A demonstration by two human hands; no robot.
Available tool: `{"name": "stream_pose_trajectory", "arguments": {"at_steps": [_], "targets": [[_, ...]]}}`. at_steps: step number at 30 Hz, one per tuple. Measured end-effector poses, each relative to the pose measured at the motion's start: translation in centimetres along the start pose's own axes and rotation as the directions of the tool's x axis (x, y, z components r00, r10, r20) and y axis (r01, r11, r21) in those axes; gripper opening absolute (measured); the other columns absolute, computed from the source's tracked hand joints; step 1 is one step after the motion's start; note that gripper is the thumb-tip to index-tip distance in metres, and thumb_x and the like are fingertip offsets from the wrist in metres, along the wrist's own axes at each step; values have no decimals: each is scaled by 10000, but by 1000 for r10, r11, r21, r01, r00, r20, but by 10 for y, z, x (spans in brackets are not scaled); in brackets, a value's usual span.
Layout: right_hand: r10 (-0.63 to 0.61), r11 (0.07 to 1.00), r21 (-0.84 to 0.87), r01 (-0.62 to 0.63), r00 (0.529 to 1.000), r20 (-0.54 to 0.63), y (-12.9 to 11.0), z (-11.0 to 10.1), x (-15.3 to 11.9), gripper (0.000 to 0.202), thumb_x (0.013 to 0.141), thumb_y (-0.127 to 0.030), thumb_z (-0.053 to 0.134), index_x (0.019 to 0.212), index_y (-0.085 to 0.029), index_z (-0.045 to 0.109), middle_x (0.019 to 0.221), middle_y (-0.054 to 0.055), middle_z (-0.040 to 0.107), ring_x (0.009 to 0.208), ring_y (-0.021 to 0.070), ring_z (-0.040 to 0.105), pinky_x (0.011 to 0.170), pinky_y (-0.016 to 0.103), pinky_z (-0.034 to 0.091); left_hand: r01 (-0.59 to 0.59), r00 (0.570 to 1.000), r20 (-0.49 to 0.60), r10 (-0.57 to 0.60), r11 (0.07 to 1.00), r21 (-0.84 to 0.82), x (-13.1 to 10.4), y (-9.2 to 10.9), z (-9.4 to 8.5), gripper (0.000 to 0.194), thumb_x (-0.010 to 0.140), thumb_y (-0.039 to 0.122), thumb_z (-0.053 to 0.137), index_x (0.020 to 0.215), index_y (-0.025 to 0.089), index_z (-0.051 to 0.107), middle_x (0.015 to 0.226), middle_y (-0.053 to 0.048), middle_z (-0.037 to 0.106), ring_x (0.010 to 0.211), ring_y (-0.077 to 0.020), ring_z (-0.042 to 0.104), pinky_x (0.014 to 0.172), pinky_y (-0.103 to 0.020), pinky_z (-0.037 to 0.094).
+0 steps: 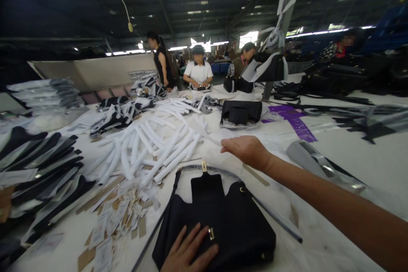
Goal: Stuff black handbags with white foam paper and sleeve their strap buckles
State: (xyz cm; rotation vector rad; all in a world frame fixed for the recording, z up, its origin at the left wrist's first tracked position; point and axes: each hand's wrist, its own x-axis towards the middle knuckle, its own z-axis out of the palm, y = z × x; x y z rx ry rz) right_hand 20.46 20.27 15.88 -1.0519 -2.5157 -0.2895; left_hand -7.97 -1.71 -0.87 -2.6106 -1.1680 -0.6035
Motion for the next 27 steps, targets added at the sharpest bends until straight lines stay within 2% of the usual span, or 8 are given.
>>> {"name": "stream_pose_trajectory", "arguments": {"at_steps": [1, 4, 8, 11, 14, 18, 22, 27], "targets": [[-74, 995, 63, 72, 996, 43, -23, -1, -10, 321, 1028, -353, 438, 1165, -214, 693, 968, 73, 761, 866, 203, 690, 773, 284, 472, -45, 999, -4, 45, 999, -17, 0, -1, -3, 590, 967, 204, 542, 1487, 426, 374, 1480, -1, 526, 1364, -211, 489, 1107, -412, 440], [-196, 963, 216, 159, 968, 158, -87, 3, -47, 372, 969, -208, 439, 1279, -220, 643, 889, 61, 743, 789, 191, 670, 705, 283, 483, 42, 995, 98, -33, 994, -98, 2, 1, -15, 649, 948, 216, 565, 1512, 425, 321, 1560, -9, 420, 1413, -244, 427, 1153, -467, 382], [-214, 924, 372, 84, 921, 324, -133, 12, -85, 425, 744, -183, 591, 1145, -237, 721, 876, 96, 694, 798, 242, 632, 806, 409, 522, 98, 985, 157, -77, 986, -132, 0, 8, -20, 616, 936, 178, 545, 1501, 361, 384, 1428, -35, 578, 1255, -234, 589, 1038, -419, 515], [-226, 903, 428, 47, 898, 378, -138, 18, -99, 492, 741, -195, 612, 1214, -297, 701, 1199, 122, 672, 1105, 317, 614, 1104, 612, 329, 55, 990, 132, -44, 995, -83, -1, 11, -19, 611, 913, 117, 498, 1501, 255, 409, 1365, -90, 625, 1174, -264, 645, 968, -431, 568], [-189, 897, 441, -27, 879, 439, -142, 24, -108, 597, 842, -192, 550, 1425, -321, 547, 1562, 98, 418, 1443, 364, 345, 1164, 651, 210, 90, 981, 179, -72, 992, -92, -1, 12, -20, 644, 906, 98, 486, 1506, 313, 391, 1432, -49, 572, 1222, -258, 619, 1005, -430, 545], [-204, 888, 456, -61, 837, 508, -158, 34, -118, 773, 843, -157, 540, 1563, -341, 323, 1609, 92, 327, 1489, 380, 247, 1160, 698, 160, 98, 985, 145, -89, 993, -59, -10, 13, -11, 654, 877, 110, 512, 1495, 303, 413, 1478, -31, 521, 1295, -256, 564, 1092, -443, 475], [-241, 886, 463, -8, 846, 476, -166, 39, -119, 791, 829, -172, 596, 1555, -350, 336, 1608, 104, 326, 1478, 397, 264, 1161, 715, 91, 82, 993, 77, -86, 995, 58, -23, 16, 3, 596, 863, 155, 563, 1447, 250, 489, 1454, -86, 538, 1264, -295, 588, 1036, -464, 522], [-240, 895, 446, 9, 852, 465, -166, 34, -108, 693, 887, -214, 575, 1541, -327, 373, 1581, 118, 381, 1466, 394, 296, 1161, 718, 66, 99, 988, 119, -98, 995, -1, -16, 15, -4, 668, 862, 177, 626, 1486, 313, 428, 1519, -73, 457, 1332, -340, 519, 1043, -531, 509]]}}
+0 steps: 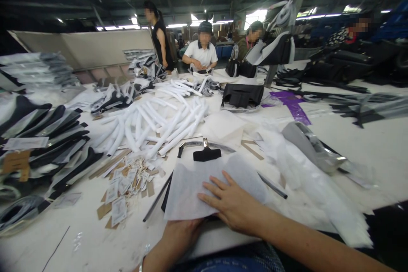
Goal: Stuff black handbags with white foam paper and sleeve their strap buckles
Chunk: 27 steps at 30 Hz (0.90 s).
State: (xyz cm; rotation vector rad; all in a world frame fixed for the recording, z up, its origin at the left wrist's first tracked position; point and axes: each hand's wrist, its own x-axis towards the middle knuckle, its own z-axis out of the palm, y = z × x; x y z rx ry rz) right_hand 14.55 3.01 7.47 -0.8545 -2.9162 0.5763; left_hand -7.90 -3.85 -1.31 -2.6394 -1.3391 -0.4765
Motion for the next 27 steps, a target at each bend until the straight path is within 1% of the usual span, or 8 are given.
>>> {"name": "stream_pose_trajectory", "arguments": {"at_steps": [6, 12, 16, 19, 21, 22, 24, 27], "targets": [[6, 1000, -21, -4, 999, 53, -9, -9, 7, 639, 930, -229, 533, 1544, -297, 369, 1591, 129, 362, 1461, 360, 325, 1181, 680, 97, 56, 998, 30, -54, 997, -62, -2, 1, 4, 714, 898, 205, 627, 1517, 404, 333, 1521, -50, 458, 1306, -311, 550, 1050, -521, 500], [-55, 998, 14, 54, 997, 45, 1, 3, -1, 729, 931, -230, 550, 1581, -355, 245, 1637, 85, 265, 1492, 355, 251, 1177, 677, 148, -31, 978, -201, 47, 996, 84, -9, 0, 5, 599, 953, 214, 488, 1532, 289, 354, 1404, -74, 594, 1203, -294, 622, 1059, -469, 481], [-71, 997, 6, 70, 997, 40, 7, 10, -5, 728, 947, -246, 543, 1585, -365, 213, 1646, 73, 243, 1495, 352, 246, 1166, 690, 167, -68, 978, -194, 78, 996, 54, -8, 9, -26, 470, 947, 163, 432, 1406, 200, 526, 1252, -103, 692, 1020, -247, 707, 866, -362, 591], [-70, 997, -17, 70, 997, 30, 8, 15, -5, 635, 996, -324, 501, 1578, -354, 248, 1646, 82, 244, 1497, 346, 244, 1162, 684, 190, -103, 968, -243, 57, 978, -181, -2, 23, -62, 284, 981, 182, 433, 1168, 189, 648, 889, -32, 763, 669, -140, 710, 621, -201, 573], [-72, 997, -37, 72, 997, -10, 8, 20, -5, 600, 1004, -340, 499, 1567, -340, 290, 1641, 95, 257, 1496, 339, 250, 1164, 670, 203, -95, 971, -238, 10, 933, -348, 10, 28, -84, 243, 996, 192, 446, 1143, 202, 639, 691, 31, 710, 521, -98, 646, 530, -152, 529], [-74, 996, -46, 73, 997, -28, 8, 22, -5, 598, 1003, -332, 505, 1564, -330, 299, 1636, 101, 268, 1496, 334, 253, 1166, 666, 208, -80, 977, -214, -10, 909, -409, 19, 28, -91, 245, 998, 211, 450, 1169, 209, 626, 746, 20, 726, 586, -105, 674, 581, -160, 551], [-71, 996, -50, 68, 995, -63, 8, 26, -6, 604, 998, -302, 511, 1565, -306, 301, 1624, 110, 296, 1496, 321, 256, 1170, 660, 213, -30, 992, -122, -24, 908, -417, 37, 20, -92, 335, 1002, 226, 432, 1310, 184, 557, 1063, -66, 748, 933, -158, 723, 839, -246, 590], [-71, 998, -5, 70, 993, -91, 10, 24, -10, 623, 991, -363, 533, 1565, -280, 306, 1612, 122, 322, 1502, 304, 246, 1184, 653, 192, 71, 997, 57, -59, 971, -227, 55, -3, -70, 459, 1002, 331, 490, 1431, 172, 463, 1384, -132, 603, 1270, -253, 585, 1063, -452, 507]]}}
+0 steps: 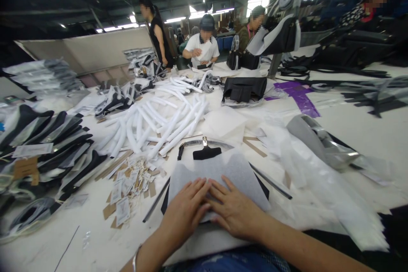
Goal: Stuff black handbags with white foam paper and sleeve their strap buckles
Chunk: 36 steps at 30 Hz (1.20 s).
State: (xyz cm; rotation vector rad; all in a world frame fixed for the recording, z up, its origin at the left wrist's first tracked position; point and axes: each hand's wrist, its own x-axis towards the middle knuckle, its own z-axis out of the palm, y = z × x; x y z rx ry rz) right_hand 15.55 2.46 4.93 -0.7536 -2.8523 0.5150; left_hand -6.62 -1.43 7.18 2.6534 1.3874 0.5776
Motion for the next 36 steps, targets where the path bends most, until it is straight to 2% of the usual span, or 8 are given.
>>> {"name": "stream_pose_trajectory", "arguments": {"at_steps": [4, 6, 8, 11, 14, 19, 25, 36], "targets": [[62, 980, 191, -53, 997, -40, 9, -7, -6, 638, 996, -497, 500, 1562, -257, 328, 1600, 111, 349, 1494, 272, 279, 1221, 567, 203, -46, 990, 139, 36, 996, 72, -3, -30, 25, 599, 1017, 404, 471, 1539, 178, 282, 1545, -104, 426, 1430, -243, 402, 1162, -501, 396], [178, 954, 260, -151, 980, -84, 15, -6, -6, 516, 1042, -420, 417, 1528, -247, 407, 1561, 94, 424, 1453, 231, 371, 1200, 474, 319, -56, 987, 156, 40, 993, 101, -10, -34, 28, 604, 1025, 414, 449, 1550, 190, 253, 1575, -77, 377, 1450, -238, 367, 1169, -504, 385], [225, 959, 208, -194, 964, -139, 19, -1, -5, 445, 1053, -330, 390, 1475, -233, 495, 1504, 94, 505, 1400, 224, 453, 1149, 433, 410, -59, 985, 170, 37, 990, 129, -14, -33, 27, 594, 1026, 427, 440, 1549, 210, 262, 1593, -56, 341, 1459, -238, 350, 1172, -503, 379], [137, 989, -33, -143, 979, -149, 22, 3, -4, 460, 1015, -293, 494, 1473, -244, 494, 1479, 91, 533, 1345, 269, 509, 1103, 486, 443, -60, 985, 172, 34, 986, 153, -14, -31, 23, 595, 1025, 434, 438, 1552, 224, 261, 1614, -36, 296, 1475, -230, 316, 1185, -469, 363], [52, 984, -165, -63, 996, -73, 27, -6, -6, 571, 963, -334, 603, 1507, -289, 433, 1485, 74, 529, 1288, 286, 551, 1045, 492, 471, -64, 985, 171, 37, 986, 155, -12, -32, 22, 608, 1022, 441, 436, 1559, 232, 244, 1624, -19, 278, 1485, -223, 294, 1193, -434, 350], [-30, 994, -108, 29, 1000, -8, 41, -21, -5, 521, 929, -339, 639, 1433, -290, 514, 1379, 52, 620, 1184, 249, 595, 994, 427, 480, -83, 978, 202, 54, 986, 142, -9, -38, 25, 611, 1013, 463, 440, 1559, 269, 246, 1601, -43, 338, 1470, -240, 328, 1157, -444, 386], [22, 999, -34, -26, 991, -132, 44, -15, 3, 270, 967, -253, 516, 1188, -299, 665, 1205, 41, 695, 1058, 234, 622, 904, 397, 484, -87, 973, 222, 61, 990, 113, -6, -43, 31, 571, 1011, 481, 444, 1535, 293, 321, 1604, -51, 335, 1464, -251, 339, 1162, -437, 363], [3, 999, -49, -9, 992, -123, 46, -16, 2, 285, 976, -203, 472, 1139, -301, 685, 1149, 55, 706, 1051, 227, 618, 924, 396, 470, -65, 977, 205, 50, 996, 67, -7, -42, 31, 533, 1012, 473, 458, 1510, 298, 381, 1588, -53, 371, 1467, -240, 332, 1207, -435, 274]]}}
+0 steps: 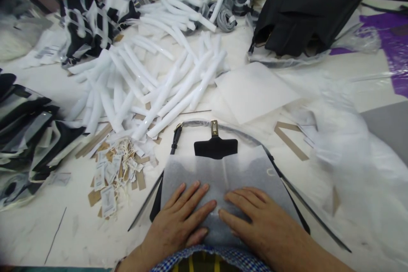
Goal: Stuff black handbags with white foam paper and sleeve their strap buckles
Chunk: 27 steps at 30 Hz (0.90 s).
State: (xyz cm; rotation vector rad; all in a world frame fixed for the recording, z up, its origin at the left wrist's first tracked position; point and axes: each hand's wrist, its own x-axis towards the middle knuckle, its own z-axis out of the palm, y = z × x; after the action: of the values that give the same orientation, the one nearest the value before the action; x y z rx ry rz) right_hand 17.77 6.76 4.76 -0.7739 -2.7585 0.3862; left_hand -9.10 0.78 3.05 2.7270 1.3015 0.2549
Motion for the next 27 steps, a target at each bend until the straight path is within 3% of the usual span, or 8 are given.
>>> {"name": "stream_pose_trajectory", "arguments": {"at_steps": [12, 27], "targets": [[-3, 998, 64, 3, 1000, 5, 3, 1, -4, 301, 973, -186, 475, 1173, -284, 676, 1198, 47, 704, 1094, 212, 627, 970, 405, 474, 21, 999, 32, -20, 999, -31, 0, 1, 1, 544, 1005, 449, 484, 1519, 325, 355, 1597, -64, 352, 1470, -256, 326, 1192, -466, 309], [7, 1000, -3, -7, 1000, -16, 0, 8, -5, 273, 1009, -242, 453, 1150, -275, 685, 1190, 38, 715, 1077, 211, 649, 968, 407, 483, 7, 1000, -4, -7, 1000, -25, 2, 2, 0, 490, 1004, 434, 489, 1475, 311, 436, 1588, -57, 371, 1466, -254, 335, 1189, -455, 321]]}}
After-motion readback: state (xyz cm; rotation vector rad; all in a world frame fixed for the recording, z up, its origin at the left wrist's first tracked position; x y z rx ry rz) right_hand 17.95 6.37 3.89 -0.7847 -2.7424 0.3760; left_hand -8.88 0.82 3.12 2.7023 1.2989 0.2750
